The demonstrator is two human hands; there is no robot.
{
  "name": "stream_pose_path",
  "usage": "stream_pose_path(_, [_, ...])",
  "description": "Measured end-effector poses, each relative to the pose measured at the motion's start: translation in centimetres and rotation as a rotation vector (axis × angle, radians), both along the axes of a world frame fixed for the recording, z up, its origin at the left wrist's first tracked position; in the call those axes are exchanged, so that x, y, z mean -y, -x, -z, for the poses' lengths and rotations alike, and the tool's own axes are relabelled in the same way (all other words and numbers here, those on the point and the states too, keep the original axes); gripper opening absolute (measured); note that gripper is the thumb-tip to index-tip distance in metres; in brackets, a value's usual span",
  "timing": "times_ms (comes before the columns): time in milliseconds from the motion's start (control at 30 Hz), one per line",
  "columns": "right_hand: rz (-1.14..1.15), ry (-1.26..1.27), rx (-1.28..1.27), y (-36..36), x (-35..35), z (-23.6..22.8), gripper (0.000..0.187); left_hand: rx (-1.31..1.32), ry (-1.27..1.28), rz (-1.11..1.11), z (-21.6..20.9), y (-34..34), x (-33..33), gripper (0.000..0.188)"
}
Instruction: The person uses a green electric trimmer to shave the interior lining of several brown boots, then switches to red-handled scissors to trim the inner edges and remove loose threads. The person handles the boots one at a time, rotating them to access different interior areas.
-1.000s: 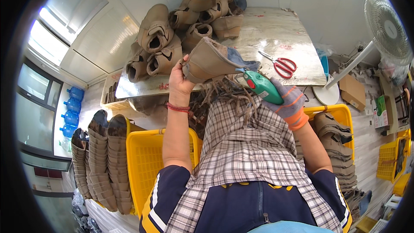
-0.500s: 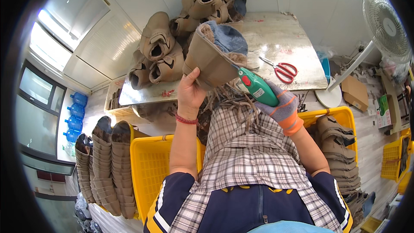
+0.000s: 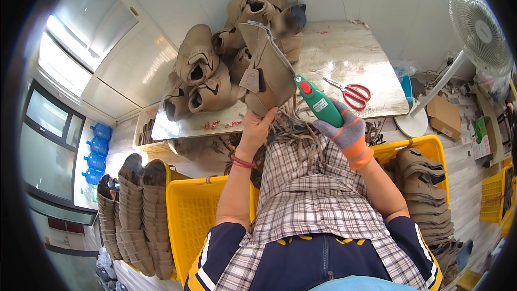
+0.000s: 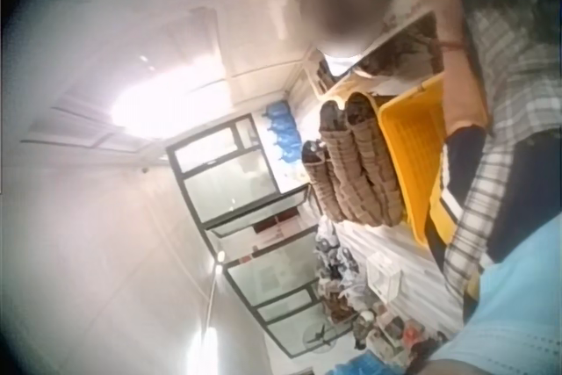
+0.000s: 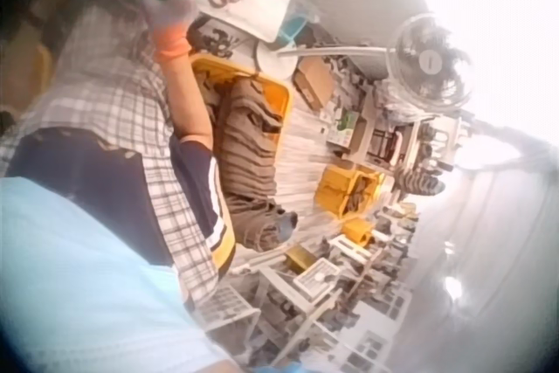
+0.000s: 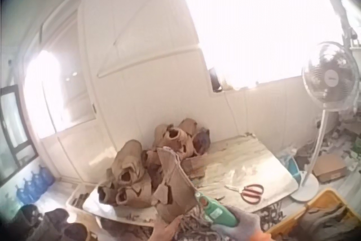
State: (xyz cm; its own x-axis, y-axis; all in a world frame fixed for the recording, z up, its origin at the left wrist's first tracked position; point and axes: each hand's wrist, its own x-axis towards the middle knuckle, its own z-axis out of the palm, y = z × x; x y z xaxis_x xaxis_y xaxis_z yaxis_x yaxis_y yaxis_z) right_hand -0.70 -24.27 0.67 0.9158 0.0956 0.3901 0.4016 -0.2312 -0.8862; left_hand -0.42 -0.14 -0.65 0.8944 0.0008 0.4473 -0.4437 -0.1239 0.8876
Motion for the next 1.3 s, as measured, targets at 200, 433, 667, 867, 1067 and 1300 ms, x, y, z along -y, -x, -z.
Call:
stream_pose_path(200, [0.03, -0.067, -0.152, -0.5, 0.2, -0.5, 0.061, 0.319, -0.645, -0.199, 1.2, -0.6, 0.3, 0.032])
stream_pose_path(433, [-0.046, -0.255, -0.348, -0.3, 1.0, -2.0, 0.057, 0.335, -0.742, -0.221, 2.3, 0.0, 1.7, 0.043])
stream_pose_path(667, [-0.028, -0.389, -0.376, -2.1, 2.7, -2.0, 0.051, 0.376, -0.67, -0.038, 1.9, 0.3, 2.3, 0.039])
stream_pose_path(867, [0.243, -0.243, -0.376, -8.1, 7.5, 0.8, 0.053, 0.334, -0.617, -0.209, 2.4, -3.7, 0.4, 0.039])
stream_pose_path(1067, [0.424, 0.035, -0.446, -17.5, 15.3, 6.6, 0.05, 0.642, -0.996, -0.177, -0.8, -16.3, 2.8, 0.016])
stream_pose_path(1300, [0.702, 0.522, -0.414, -25.6, 18.3, 11.1, 0.057, 0.749, -1.071, -0.098, 4.1, -27.3, 9.8, 0.018])
